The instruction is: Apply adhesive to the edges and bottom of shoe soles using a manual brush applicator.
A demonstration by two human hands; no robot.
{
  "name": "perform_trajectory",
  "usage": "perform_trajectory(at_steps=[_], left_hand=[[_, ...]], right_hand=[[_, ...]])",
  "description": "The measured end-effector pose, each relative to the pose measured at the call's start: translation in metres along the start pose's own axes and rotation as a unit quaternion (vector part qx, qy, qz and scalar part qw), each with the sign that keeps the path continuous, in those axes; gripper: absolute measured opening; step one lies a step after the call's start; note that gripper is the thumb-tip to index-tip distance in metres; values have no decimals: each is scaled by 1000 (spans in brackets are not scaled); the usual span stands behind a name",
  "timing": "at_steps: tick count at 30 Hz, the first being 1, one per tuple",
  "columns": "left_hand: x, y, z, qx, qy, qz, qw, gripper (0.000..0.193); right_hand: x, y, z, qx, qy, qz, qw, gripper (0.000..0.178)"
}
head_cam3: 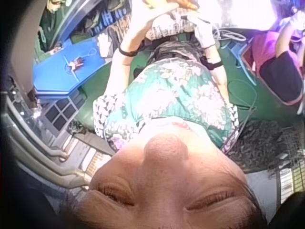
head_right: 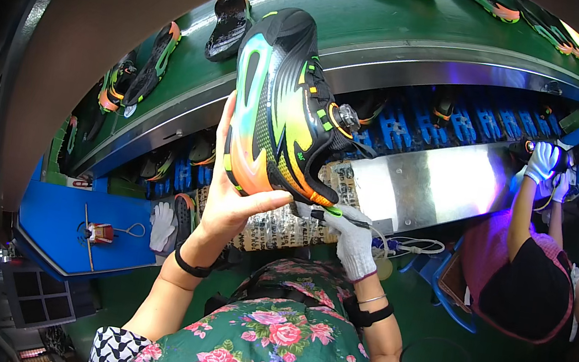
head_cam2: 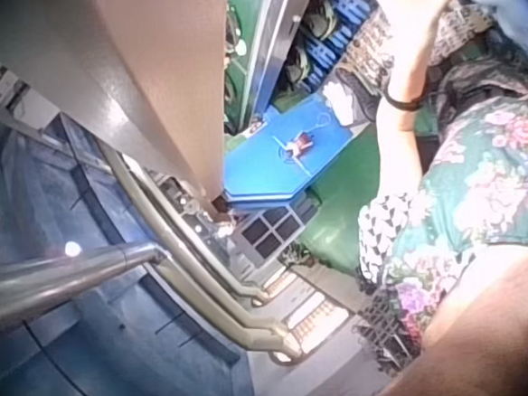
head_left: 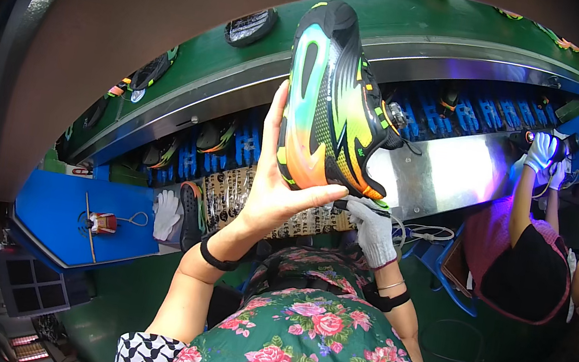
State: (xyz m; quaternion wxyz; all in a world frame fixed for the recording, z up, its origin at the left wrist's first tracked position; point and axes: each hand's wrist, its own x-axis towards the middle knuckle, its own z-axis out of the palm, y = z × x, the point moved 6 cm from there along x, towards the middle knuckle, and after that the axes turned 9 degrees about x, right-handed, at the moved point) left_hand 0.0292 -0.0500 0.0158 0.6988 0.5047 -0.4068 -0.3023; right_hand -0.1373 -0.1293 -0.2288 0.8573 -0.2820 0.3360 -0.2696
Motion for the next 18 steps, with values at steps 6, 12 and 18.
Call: perform_trajectory(at_steps=[6,12,18], left_hand=[[-5,5,0,14,-10,3,1000,133],[-3,8,5,-20,10,-33,999,137],[-4,4,3,-9,16,-16,1000,136]], right_hand=[[-12,0,5,7,11,7,1000,17],[-1,-1,-1,45,-12,13,999,16],[1,-3,1,10,21,-4,1000,15]])
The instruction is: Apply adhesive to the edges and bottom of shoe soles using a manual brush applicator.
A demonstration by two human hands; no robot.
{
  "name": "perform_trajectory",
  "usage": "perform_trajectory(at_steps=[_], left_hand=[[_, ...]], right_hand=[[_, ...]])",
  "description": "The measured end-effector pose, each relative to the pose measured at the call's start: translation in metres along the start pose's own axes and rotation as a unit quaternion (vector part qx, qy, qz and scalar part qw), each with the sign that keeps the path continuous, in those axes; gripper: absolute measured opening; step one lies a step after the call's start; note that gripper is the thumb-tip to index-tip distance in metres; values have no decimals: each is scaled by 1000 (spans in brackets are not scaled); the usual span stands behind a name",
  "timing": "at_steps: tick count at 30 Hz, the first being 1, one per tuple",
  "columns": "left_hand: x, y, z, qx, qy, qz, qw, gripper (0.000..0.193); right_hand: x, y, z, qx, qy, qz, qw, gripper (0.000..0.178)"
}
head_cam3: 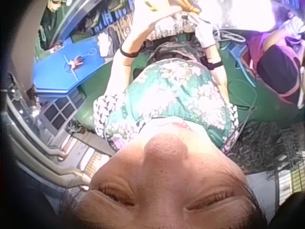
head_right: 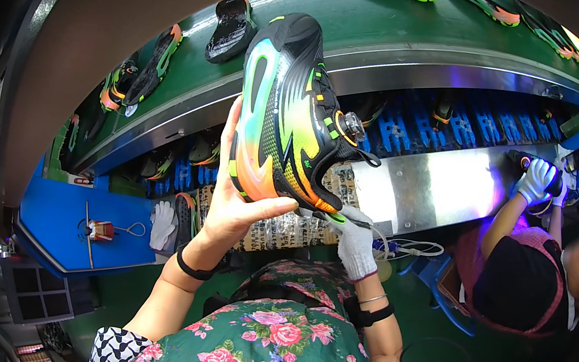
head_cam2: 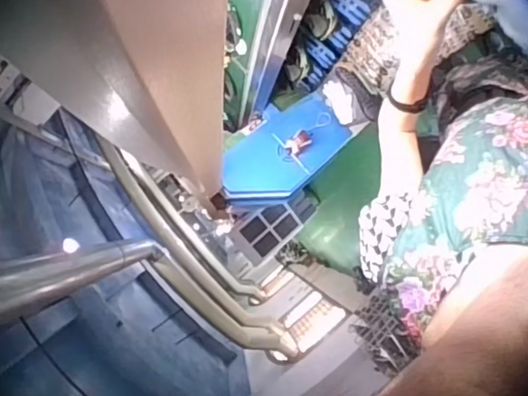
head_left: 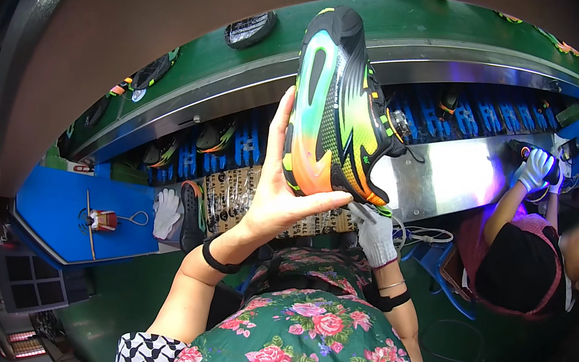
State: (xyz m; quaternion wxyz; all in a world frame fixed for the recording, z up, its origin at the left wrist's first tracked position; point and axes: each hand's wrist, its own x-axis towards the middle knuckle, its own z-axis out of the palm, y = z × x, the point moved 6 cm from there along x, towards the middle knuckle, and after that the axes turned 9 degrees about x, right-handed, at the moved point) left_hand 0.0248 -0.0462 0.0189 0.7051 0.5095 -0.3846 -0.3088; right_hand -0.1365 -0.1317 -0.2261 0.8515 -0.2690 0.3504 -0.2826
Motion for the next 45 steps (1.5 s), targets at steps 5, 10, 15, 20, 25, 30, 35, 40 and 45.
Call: perform_trajectory(at_steps=[5,10,15,20,25,30,35,40,45], left_hand=[[-4,-2,2,31,-11,15,999,133],[-6,-3,2,45,-14,24,999,133],[-6,0,6,-26,-1,-14,1000,134],[-4,0,7,-11,-1,-2,1000,134],[-2,2,7,-25,4,-11,1000,134],[-1,0,7,-16,-16,31,999,129],[-5,-3,8,-15,4,34,999,128],[-8,-3,5,-12,46,45,998,127],[-11,-13,10,31,86,79,993,129]], right_hand=[[-1,-1,-1,-10,5,6,1000,14],[-4,-3,-2,-29,-3,1,1000,15],[-2,-4,-6,-33,-10,-10,999,14],[2,4,-19,17,-4,-10,1000,17],[-1,-4,-5,29,-23,-22,999,19],[11,1,-19,-22,-19,-31,999,20],[9,0,-22,-34,-1,-10,999,20],[5,-4,-5,-9,-40,-45,998,22],[0,-14,-6,-33,-19,-24,999,21]])
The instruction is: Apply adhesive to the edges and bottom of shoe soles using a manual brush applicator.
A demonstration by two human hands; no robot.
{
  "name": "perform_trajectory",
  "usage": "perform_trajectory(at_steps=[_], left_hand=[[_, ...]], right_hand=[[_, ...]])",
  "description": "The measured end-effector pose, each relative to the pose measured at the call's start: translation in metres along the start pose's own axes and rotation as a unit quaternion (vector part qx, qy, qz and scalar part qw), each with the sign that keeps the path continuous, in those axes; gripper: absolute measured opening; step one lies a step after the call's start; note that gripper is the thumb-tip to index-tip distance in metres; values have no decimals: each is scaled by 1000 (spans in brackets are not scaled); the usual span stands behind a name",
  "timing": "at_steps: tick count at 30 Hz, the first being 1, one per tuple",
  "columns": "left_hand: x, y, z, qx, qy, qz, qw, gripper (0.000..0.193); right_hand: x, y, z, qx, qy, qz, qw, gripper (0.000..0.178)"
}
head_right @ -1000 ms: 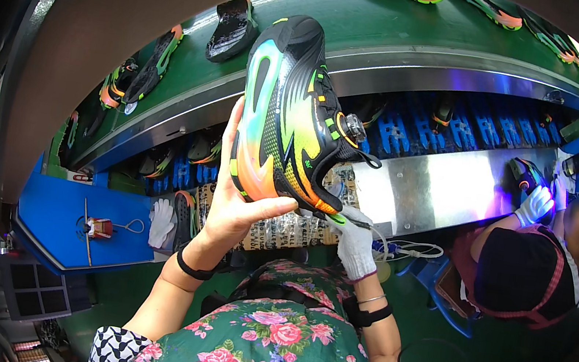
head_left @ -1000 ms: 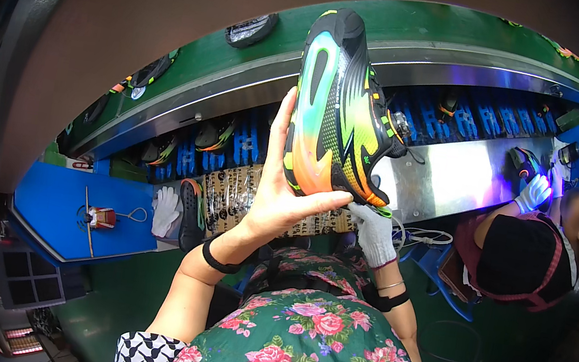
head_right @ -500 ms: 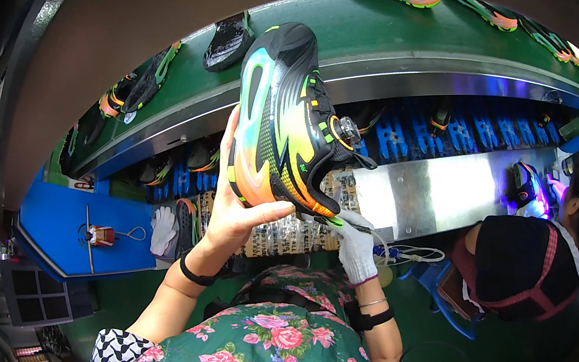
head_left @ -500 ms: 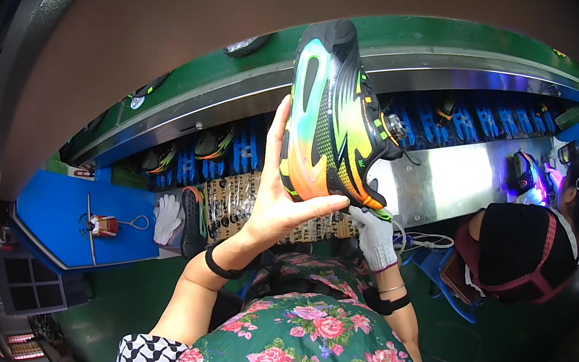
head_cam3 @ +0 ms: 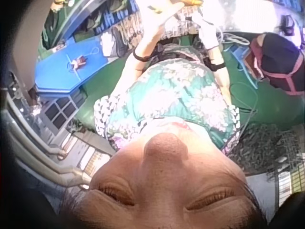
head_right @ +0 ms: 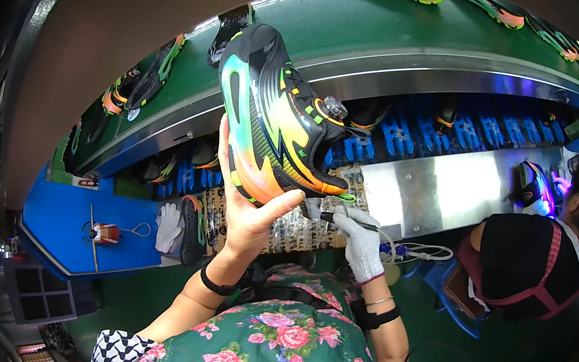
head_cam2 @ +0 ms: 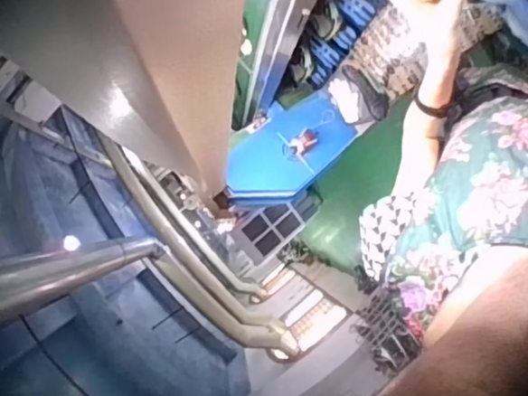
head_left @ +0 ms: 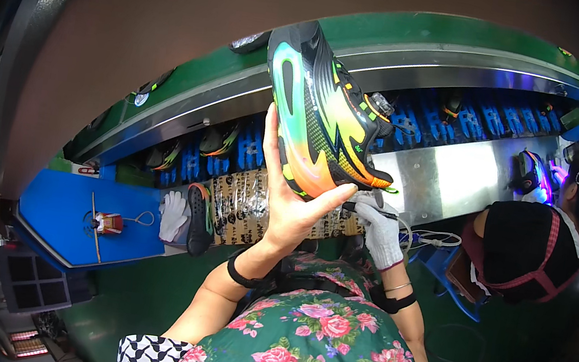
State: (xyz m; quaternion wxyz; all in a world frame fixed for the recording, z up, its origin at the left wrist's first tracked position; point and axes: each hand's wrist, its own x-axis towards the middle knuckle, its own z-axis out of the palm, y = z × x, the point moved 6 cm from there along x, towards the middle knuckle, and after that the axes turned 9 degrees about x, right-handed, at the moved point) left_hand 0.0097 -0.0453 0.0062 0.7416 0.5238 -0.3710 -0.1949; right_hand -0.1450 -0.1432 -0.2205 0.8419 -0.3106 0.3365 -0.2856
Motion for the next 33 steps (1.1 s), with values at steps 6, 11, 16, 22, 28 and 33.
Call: perform_trajectory(at_steps=[6,11,16,22,28,33], left_hand=[[-6,-7,6,10,22,-4,1000,127],[-10,-11,8,38,25,1,999,125],[-14,-12,6,31,30,2,999,125],[-17,-15,4,40,36,-18,998,125],[-18,-21,-1,80,54,-22,995,126],[-17,-19,1,81,43,-23,996,119]], right_hand=[[4,-3,-5,4,-8,-5,1000,18],[4,-3,-9,-11,-8,-17,1000,17],[7,0,-11,-64,-31,-25,997,17],[0,1,-7,-16,4,0,1000,18],[2,3,-7,-11,-11,3,1000,18],[4,0,-5,10,-11,-1,1000,17]])
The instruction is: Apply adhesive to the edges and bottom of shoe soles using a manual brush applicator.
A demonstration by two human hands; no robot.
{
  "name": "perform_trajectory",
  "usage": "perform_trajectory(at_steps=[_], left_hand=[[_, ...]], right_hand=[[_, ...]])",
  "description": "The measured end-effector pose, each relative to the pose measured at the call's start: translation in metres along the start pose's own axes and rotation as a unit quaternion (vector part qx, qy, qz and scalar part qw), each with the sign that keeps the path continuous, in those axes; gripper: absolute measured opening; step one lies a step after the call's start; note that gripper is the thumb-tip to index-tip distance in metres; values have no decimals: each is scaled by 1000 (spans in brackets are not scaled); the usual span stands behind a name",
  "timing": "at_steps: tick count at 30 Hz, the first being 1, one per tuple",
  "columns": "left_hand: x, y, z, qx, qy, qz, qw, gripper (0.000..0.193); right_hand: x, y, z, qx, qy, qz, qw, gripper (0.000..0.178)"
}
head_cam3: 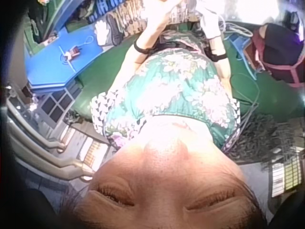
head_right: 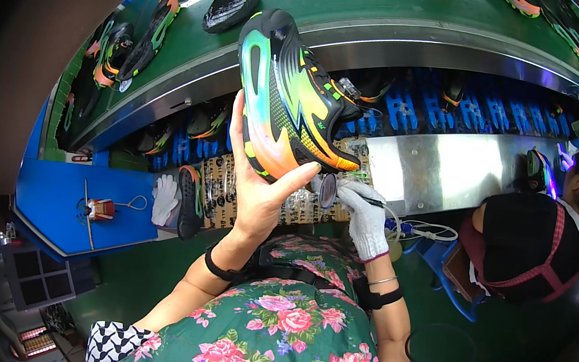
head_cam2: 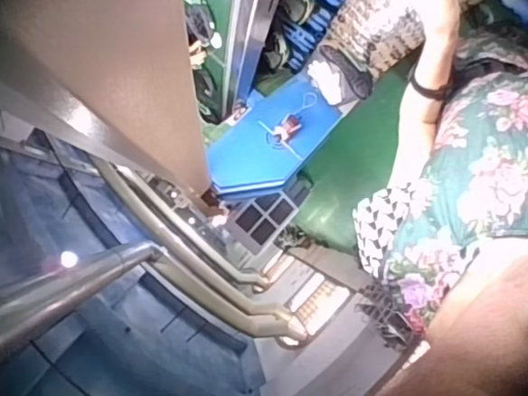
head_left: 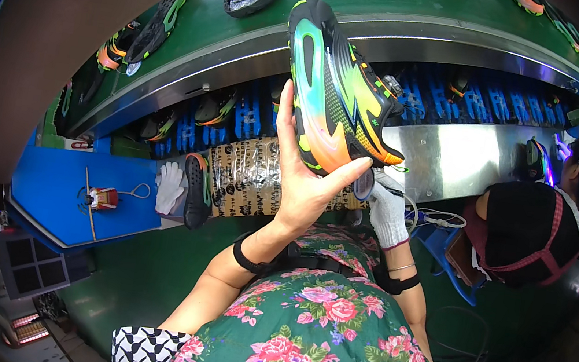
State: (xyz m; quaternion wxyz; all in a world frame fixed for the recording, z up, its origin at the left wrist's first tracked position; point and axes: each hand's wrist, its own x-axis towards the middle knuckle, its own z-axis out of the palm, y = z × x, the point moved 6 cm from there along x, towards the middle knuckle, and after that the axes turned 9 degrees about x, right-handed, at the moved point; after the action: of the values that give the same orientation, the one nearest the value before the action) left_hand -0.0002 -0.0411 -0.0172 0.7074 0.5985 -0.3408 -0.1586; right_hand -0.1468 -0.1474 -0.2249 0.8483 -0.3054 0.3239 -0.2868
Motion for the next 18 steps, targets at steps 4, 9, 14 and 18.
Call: perform_trajectory(at_steps=[4,9,14,18], left_hand=[[3,-2,0,28,0,11,1000,119],[6,-10,-1,-6,8,-29,1000,123],[9,-10,2,-19,7,-30,999,123],[9,-12,5,-48,12,-39,998,124]], right_hand=[[1,0,-3,-15,-10,0,1000,17],[-3,-6,7,-15,14,7,1000,17],[5,-3,-2,-18,2,2,1000,18],[6,-3,0,-4,6,-4,1000,17]])
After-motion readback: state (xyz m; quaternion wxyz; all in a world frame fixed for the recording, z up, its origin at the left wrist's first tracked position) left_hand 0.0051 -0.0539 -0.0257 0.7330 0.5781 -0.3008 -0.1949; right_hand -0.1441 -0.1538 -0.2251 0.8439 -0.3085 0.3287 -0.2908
